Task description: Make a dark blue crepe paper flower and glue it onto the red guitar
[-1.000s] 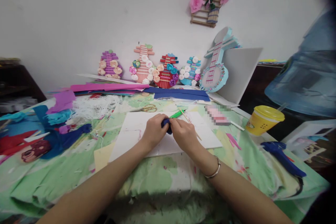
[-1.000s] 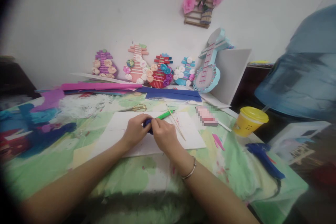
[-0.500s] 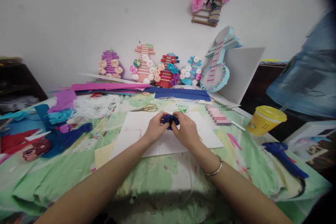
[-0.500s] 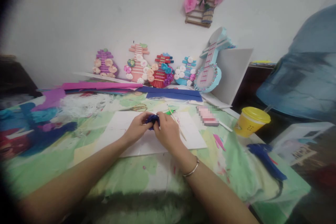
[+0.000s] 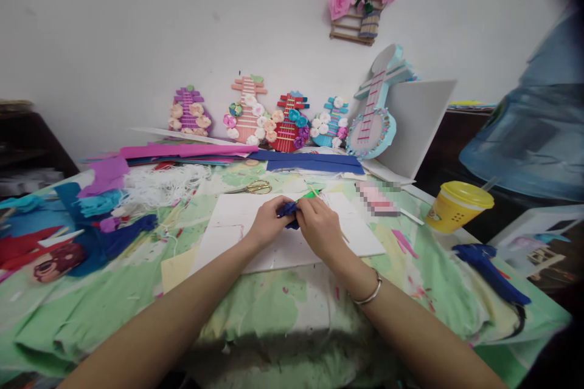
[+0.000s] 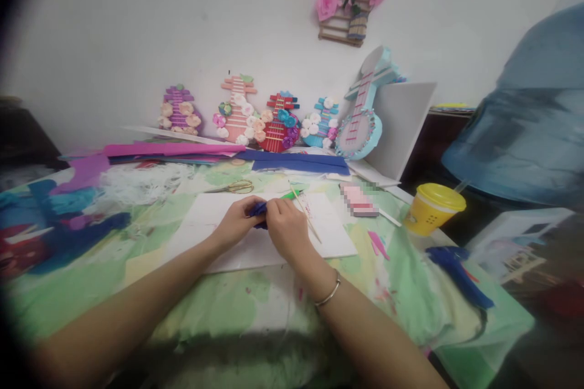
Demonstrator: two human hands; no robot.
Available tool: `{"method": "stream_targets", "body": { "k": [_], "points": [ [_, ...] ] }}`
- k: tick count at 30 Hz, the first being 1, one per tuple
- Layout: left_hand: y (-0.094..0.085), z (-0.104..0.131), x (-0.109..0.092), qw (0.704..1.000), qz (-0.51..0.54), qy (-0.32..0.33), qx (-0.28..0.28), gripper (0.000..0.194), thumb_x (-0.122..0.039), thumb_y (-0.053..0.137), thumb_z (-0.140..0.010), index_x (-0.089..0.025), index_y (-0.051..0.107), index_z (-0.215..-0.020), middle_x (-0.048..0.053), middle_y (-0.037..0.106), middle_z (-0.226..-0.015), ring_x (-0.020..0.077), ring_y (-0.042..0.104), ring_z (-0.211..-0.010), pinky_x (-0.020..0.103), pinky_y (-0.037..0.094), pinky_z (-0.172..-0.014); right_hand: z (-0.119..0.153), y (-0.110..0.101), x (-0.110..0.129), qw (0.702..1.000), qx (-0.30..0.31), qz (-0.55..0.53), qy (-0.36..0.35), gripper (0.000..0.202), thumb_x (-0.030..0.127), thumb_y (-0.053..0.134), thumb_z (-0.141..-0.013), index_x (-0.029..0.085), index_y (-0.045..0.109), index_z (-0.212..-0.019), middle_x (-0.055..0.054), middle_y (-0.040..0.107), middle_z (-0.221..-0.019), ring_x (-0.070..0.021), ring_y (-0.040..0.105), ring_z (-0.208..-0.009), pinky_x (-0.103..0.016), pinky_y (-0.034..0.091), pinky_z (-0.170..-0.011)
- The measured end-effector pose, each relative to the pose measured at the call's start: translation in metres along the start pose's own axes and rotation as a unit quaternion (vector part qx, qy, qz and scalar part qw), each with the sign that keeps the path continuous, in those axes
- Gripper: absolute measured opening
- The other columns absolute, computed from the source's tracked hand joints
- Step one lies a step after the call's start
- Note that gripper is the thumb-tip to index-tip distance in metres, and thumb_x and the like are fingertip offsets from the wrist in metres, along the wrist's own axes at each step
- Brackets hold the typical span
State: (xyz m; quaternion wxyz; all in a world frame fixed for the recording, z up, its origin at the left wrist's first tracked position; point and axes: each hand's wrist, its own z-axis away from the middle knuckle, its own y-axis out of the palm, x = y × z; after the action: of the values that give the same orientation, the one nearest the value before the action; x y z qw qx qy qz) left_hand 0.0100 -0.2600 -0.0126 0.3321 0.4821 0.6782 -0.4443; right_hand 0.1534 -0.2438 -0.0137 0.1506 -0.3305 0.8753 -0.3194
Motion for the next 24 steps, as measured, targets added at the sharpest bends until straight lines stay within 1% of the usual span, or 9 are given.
{"method": "stream_targets", "body": {
  "k": [4,9,13,15,16,17,19,21,24],
  "points": [
    [-0.001,0.0,0.001,1.0,0.003,-0.009,-0.001,0.015,-0.022,0.062,-0.066,-0.015,0.064,-0.08,0.002,0.065,-0.074,0.0156,0.06,-0.071,0.028,0.051,-0.066,0.001,0.0,0.0,1.0,-0.006,0.01,-0.015,0.019,0.012,0.043,-0.088,0.018,0.057,-0.076,-0.006,0.063,-0.077,-0.0174,0.053,-0.076,-0.027,0.033,-0.061],
    [-0.001,0.001,0.003,0.999,0.022,-0.03,-0.009,0.015,-0.023,0.064,-0.066,-0.014,0.063,-0.077,0.002,0.063,-0.069,0.0149,0.059,-0.065,0.027,0.051,-0.06,0.002,-0.001,-0.001,0.999,-0.02,0.006,-0.044,0.02,0.011,0.041,-0.089,0.017,0.058,-0.079,-0.006,0.067,-0.088,-0.0167,0.056,-0.082,-0.025,0.037,-0.064],
    [-0.001,0.0,0.005,0.999,0.036,-0.034,-0.012,0.017,-0.022,0.064,-0.065,-0.013,0.064,-0.079,0.003,0.065,-0.072,0.0158,0.06,-0.067,0.028,0.052,-0.062,0.002,-0.001,0.0,0.998,-0.023,-0.021,-0.05,0.021,0.012,0.039,-0.09,0.017,0.058,-0.081,-0.007,0.067,-0.092,-0.0176,0.058,-0.088,-0.026,0.042,-0.069],
    [-0.001,-0.002,0.006,0.999,0.036,-0.029,-0.015,0.018,-0.019,0.063,-0.065,-0.014,0.065,-0.082,0.003,0.066,-0.075,0.0165,0.061,-0.07,0.029,0.052,-0.066,0.001,-0.001,0.002,0.997,-0.031,-0.061,-0.034,0.018,0.012,0.041,-0.089,0.017,0.058,-0.089,-0.008,0.067,-0.098,-0.0192,0.058,-0.093,-0.029,0.045,-0.076],
    [-0.002,-0.002,0.007,0.999,0.035,-0.026,-0.02,0.02,-0.017,0.062,-0.065,-0.015,0.066,-0.084,0.003,0.067,-0.078,0.017,0.061,-0.073,0.03,0.052,-0.069,-0.001,-0.001,0.002,0.995,-0.035,-0.088,-0.02,0.017,0.013,0.043,-0.087,0.017,0.057,-0.096,-0.009,0.066,-0.103,-0.0204,0.057,-0.098,-0.031,0.045,-0.081],
    [-0.002,-0.003,0.008,0.999,0.037,-0.024,-0.029,0.022,-0.016,0.06,-0.065,-0.015,0.066,-0.086,0.004,0.068,-0.081,0.0176,0.062,-0.076,0.03,0.052,-0.071,-0.002,-0.001,0.003,0.992,-0.038,-0.12,0.0,0.022,0.015,0.046,-0.086,0.016,0.055,-0.106,-0.01,0.064,-0.109,-0.0218,0.055,-0.103,-0.034,0.045,-0.086],
    [-0.004,-0.004,0.009,0.997,0.051,-0.035,-0.052,0.027,-0.017,0.059,-0.066,-0.016,0.065,-0.092,0.005,0.068,-0.088,0.0192,0.062,-0.082,0.032,0.053,-0.074,-0.004,0.001,0.002,0.979,-0.027,-0.194,0.061,0.041,0.019,0.053,-0.081,0.015,0.045,-0.121,-0.014,0.058,-0.119,-0.0241,0.054,-0.108,-0.039,0.046,-0.089],
    [-0.004,-0.004,0.009,0.993,0.081,-0.064,-0.065,0.03,-0.02,0.06,-0.067,-0.017,0.064,-0.096,0.006,0.067,-0.092,0.021,0.062,-0.085,0.034,0.054,-0.071,-0.006,0.004,-0.001,0.95,0.015,-0.279,0.142,0.053,0.022,0.058,-0.075,0.016,0.04,-0.125,-0.016,0.056,-0.122,-0.0235,0.059,-0.1,-0.038,0.051,-0.081],
    [-0.004,-0.004,0.006,0.984,0.127,-0.109,-0.059,0.031,-0.023,0.063,-0.065,-0.015,0.063,-0.095,0.007,0.065,-0.093,0.022,0.062,-0.084,0.036,0.055,-0.069,-0.006,0.012,-0.007,0.882,0.098,-0.384,0.254,0.048,0.019,0.059,-0.071,0.02,0.045,-0.117,-0.01,0.064,-0.109,-0.0171,0.066,-0.076,-0.033,0.055,-0.068]
  ]
}}
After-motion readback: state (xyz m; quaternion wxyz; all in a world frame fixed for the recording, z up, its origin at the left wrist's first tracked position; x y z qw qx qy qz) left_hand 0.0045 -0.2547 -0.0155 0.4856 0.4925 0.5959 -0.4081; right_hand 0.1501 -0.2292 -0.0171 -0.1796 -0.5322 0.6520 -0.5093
